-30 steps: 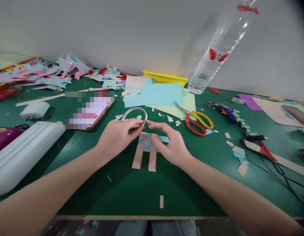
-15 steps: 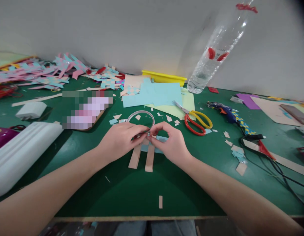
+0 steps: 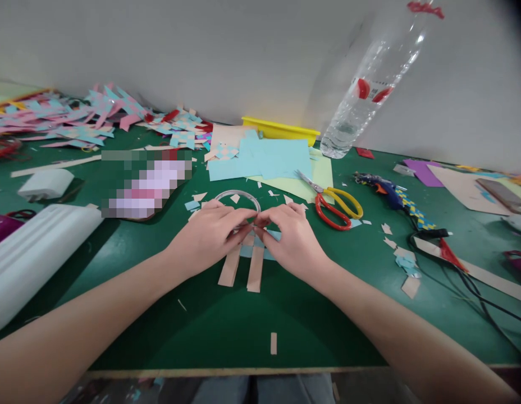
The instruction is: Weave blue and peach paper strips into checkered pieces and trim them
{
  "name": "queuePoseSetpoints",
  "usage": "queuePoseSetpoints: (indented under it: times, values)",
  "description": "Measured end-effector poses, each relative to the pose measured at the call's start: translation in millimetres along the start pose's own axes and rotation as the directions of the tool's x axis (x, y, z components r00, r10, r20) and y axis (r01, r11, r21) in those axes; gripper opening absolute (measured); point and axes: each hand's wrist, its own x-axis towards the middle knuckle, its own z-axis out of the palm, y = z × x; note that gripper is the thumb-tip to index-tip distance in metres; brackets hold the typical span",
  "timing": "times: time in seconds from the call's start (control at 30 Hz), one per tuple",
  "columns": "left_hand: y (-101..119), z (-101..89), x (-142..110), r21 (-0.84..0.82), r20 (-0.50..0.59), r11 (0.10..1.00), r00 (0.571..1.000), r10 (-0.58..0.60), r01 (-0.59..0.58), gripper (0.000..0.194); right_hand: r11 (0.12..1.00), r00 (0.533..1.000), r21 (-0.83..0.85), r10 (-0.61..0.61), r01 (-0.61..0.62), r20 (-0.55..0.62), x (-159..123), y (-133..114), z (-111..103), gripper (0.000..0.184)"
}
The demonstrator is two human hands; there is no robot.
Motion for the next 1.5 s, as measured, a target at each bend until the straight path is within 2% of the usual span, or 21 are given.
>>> queuePoseSetpoints:
  times: [0.27,0.43,0.63,0.7,0.77,0.83,0.9,1.03,1.13,1.2,1.27,1.33,1.5]
  values:
    - [2.6,-1.9,0.6,-0.039,0.035,0.996,0.996,-0.081,0.083,0.012,1.0,1.0,-0.01,-0.005,0.005,-0.007,-0.1,-2.1,-0.4,0.008]
    - [5.7,-4.6,0.4,-0.048,0.042,0.998,0.999,-0.032,0.034,0.006,0.999,0.998,0.011,-0.043,0.043,-0.055,2.5,2.2,-1.4,0.001]
    - [7.8,-9.7,0.7,-0.034,-0.026,0.999,0.999,0.019,-0.019,0.003,0.984,0.974,-0.068,-0.172,0.163,-0.147,2.3,0.2,-3.1,0.017]
    - [10.3,-12.4,1.1,-0.107,-0.027,0.994,0.999,-0.031,0.028,0.002,0.968,0.957,-0.125,-0.235,0.215,-0.172,1.6,-0.5,-4.0,0.022]
    - [13.1,-15.2,1.8,-0.251,0.012,0.962,0.994,-0.109,0.109,0.004,0.944,0.935,-0.192,-0.302,0.267,-0.186,0.5,-0.3,-4.6,0.024]
    - [15.2,-17.4,2.8,-0.374,0.056,0.911,0.985,-0.165,0.174,0.004,0.919,0.923,-0.245,-0.352,0.31,-0.155,-0.9,0.7,-5.0,0.023]
    - [15.5,-19.0,3.6,-0.401,0.064,0.897,0.982,-0.175,0.186,0.004,0.912,0.929,-0.257,-0.355,0.32,-0.103,-2.6,2.0,-5.5,0.023]
    - [5.3,-20.1,3.7,-0.267,0.012,0.944,0.98,-0.199,0.195,0.006,0.909,0.929,-0.26,-0.359,0.326,-0.091,-5.4,3.8,-8.6,0.018]
    - [-13.5,-19.2,2.6,-0.086,-0.113,0.961,0.956,-0.272,0.263,0.01,0.896,0.911,-0.291,-0.388,0.337,-0.14,-4.9,4.6,-12.0,0.013]
    - [-27.0,-17.8,1.3,0.06,-0.127,0.963,0.959,-0.252,0.262,0.016,0.927,0.937,-0.252,-0.319,0.278,-0.139,-3.6,5.2,-13.1,0.013]
    - [-37.3,-16.0,-0.4,0.191,-0.121,0.951,0.967,-0.223,0.243,0.022,0.967,0.978,-0.177,-0.196,0.181,-0.076,-2.6,5.4,-12.6,0.033]
    - [-43.7,-13.9,-2.2,0.282,-0.096,0.935,0.976,-0.196,0.215,0.025,0.987,0.994,-0.121,-0.107,0.109,0.025,-2.9,4.5,-10.8,0.049]
    - [-49.0,-10.3,-4.5,0.383,-0.063,0.904,0.981,-0.182,0.192,0.035,0.997,0.975,-0.02,-0.073,0.079,0.208,-6.1,0.1,-6.3,0.07]
